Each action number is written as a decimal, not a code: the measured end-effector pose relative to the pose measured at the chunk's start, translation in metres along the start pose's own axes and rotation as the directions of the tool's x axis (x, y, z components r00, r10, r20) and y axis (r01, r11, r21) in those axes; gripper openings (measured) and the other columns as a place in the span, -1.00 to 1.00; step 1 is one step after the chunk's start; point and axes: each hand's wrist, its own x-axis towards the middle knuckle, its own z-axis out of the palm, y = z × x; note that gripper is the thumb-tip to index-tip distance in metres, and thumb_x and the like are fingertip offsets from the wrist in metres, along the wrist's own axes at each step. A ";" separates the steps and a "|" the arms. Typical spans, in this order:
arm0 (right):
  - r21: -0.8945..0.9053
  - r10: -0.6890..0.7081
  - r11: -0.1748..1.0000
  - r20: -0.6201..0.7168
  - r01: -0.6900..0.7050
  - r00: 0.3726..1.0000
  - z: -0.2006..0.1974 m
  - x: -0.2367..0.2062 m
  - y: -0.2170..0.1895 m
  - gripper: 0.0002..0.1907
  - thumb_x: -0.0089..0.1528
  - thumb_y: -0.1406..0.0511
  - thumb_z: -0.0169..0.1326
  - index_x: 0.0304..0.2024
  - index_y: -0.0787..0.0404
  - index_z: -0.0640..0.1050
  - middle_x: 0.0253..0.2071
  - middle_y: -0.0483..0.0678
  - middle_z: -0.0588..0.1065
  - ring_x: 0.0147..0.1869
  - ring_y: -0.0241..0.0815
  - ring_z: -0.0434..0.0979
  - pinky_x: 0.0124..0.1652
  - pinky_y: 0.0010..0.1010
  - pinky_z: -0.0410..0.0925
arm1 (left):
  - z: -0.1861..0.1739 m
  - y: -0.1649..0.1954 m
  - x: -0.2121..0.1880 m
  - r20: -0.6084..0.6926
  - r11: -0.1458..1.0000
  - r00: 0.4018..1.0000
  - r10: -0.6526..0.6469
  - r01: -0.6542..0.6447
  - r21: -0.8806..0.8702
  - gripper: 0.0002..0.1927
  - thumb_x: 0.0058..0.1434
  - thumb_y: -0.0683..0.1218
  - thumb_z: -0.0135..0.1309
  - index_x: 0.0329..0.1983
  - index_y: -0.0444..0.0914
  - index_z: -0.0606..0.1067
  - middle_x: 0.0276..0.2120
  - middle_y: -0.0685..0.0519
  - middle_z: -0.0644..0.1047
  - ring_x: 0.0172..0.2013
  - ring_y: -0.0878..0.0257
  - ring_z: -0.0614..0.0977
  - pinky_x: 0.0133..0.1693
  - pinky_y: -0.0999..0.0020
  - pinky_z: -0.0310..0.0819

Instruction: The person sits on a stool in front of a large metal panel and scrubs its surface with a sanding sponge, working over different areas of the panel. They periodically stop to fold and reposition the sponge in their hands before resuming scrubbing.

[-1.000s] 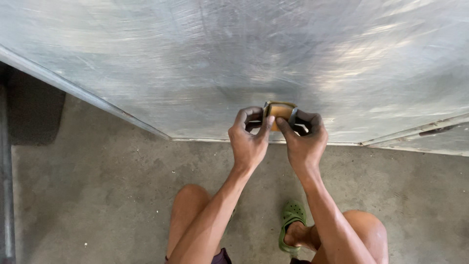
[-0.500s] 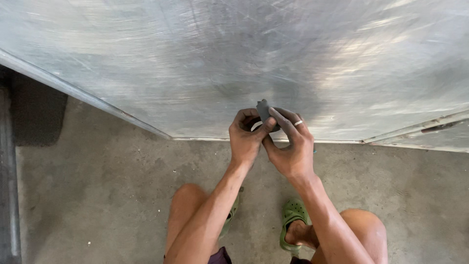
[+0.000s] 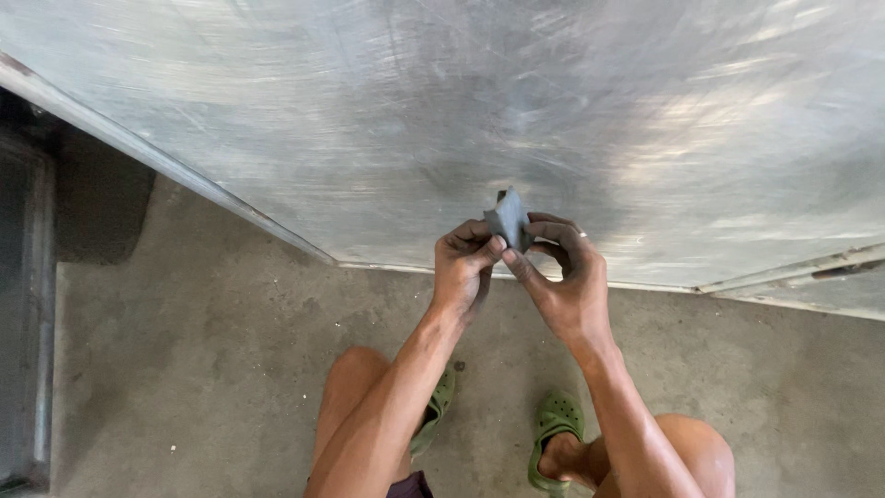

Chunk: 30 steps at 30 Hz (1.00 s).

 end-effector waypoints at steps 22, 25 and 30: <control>-0.041 0.274 0.959 -0.120 -0.281 0.954 -0.042 0.006 0.024 -0.59 0.22 0.22 0.27 0.04 0.31 0.58 -0.09 0.08 0.61 0.01 -0.18 0.62 -0.03 -0.39 0.46 | 0.052 0.156 0.064 0.550 -0.278 0.215 0.807 -0.683 0.675 -0.61 0.22 -0.02 0.45 0.04 -0.15 0.55 0.17 0.03 0.56 0.10 0.22 0.60 0.10 0.30 0.67; -0.068 0.305 0.947 -0.114 -0.314 0.945 -0.045 0.006 0.023 -0.57 0.21 0.21 0.25 0.07 0.31 0.57 -0.10 0.09 0.61 -0.01 -0.15 0.62 -0.11 -0.37 0.44 | 0.074 0.157 0.109 0.751 -0.540 0.066 0.657 -0.654 0.530 -0.58 0.27 -0.01 0.44 0.13 -0.09 0.54 0.27 0.10 0.48 0.13 0.22 0.58 0.12 0.35 0.60; -0.105 0.326 0.936 -0.114 -0.337 0.939 -0.054 0.009 0.012 -0.55 0.23 0.19 0.21 0.08 0.31 0.55 -0.09 0.13 0.61 -0.03 -0.12 0.65 -0.13 -0.33 0.46 | 0.058 0.091 0.133 0.989 -0.742 0.050 0.136 -0.656 0.135 -0.60 0.45 -0.15 0.33 0.30 -0.11 0.50 0.47 0.10 0.26 0.31 0.21 0.41 0.29 0.29 0.44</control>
